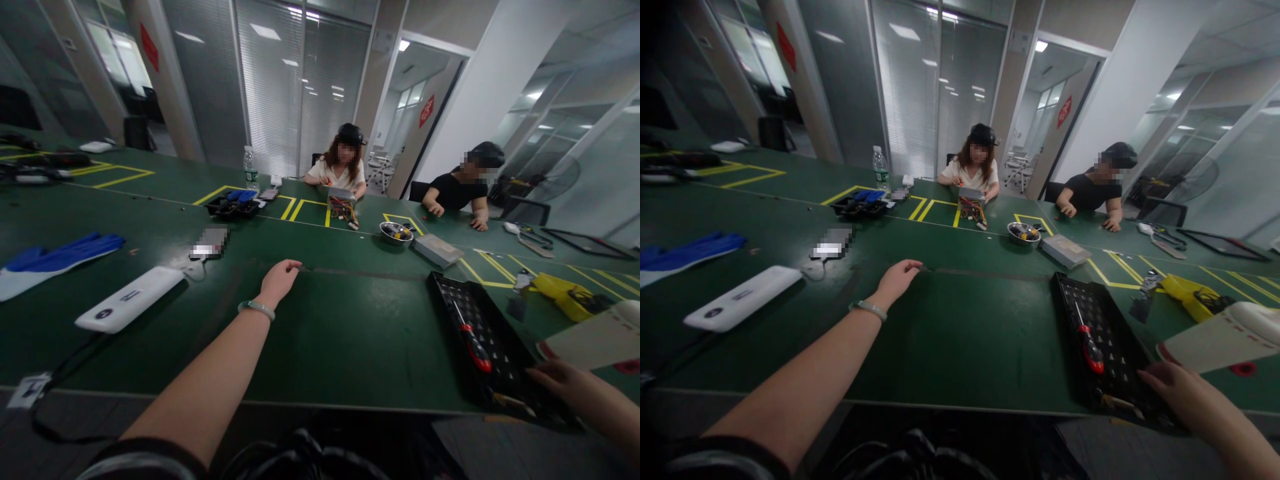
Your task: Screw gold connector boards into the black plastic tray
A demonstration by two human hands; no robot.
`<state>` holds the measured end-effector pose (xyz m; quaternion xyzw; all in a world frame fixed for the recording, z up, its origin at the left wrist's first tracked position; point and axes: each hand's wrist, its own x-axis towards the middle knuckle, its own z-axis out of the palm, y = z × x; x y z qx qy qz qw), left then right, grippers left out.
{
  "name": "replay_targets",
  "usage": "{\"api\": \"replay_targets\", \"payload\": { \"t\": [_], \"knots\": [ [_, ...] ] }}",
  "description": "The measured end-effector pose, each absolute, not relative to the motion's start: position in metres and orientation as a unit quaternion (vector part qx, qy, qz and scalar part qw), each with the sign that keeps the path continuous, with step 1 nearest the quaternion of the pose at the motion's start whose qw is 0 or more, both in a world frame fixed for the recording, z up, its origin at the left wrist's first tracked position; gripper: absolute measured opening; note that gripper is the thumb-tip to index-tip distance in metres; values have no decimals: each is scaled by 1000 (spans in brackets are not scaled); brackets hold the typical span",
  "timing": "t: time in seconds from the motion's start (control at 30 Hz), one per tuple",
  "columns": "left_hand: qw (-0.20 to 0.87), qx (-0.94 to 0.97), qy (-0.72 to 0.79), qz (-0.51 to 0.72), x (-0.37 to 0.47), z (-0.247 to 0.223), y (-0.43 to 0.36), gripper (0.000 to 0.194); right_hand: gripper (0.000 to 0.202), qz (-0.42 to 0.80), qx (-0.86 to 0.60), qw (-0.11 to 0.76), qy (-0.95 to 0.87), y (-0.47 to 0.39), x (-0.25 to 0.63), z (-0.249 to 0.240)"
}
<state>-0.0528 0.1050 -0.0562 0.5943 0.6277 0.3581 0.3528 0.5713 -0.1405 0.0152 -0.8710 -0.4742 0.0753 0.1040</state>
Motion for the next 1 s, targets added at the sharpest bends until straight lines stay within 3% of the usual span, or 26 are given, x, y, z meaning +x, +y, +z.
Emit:
{"api": "replay_targets", "payload": {
  "t": [0.17, 0.5, 0.7, 0.87, 1.0],
  "knots": [
    [339, 602, 625, 362, -54, -59, 110, 33, 39, 223, -841, 74, -487, -173, 554, 2],
    [329, 617, 623, 350, -57, -67, 115, 32, 34, 212, -844, 46, -490, -160, 545, -3],
    [327, 625, 620, 345, -58, -68, 116, 33, 34, 194, -832, 73, -515, -157, 549, 11],
    [321, 630, 620, 341, -58, -65, 114, 33, 18, 209, -822, 37, -528, -157, 536, 8],
    [319, 631, 624, 333, -58, -64, 113, 33, 20, 215, -797, 31, -563, -160, 528, 0]
  ]
}}
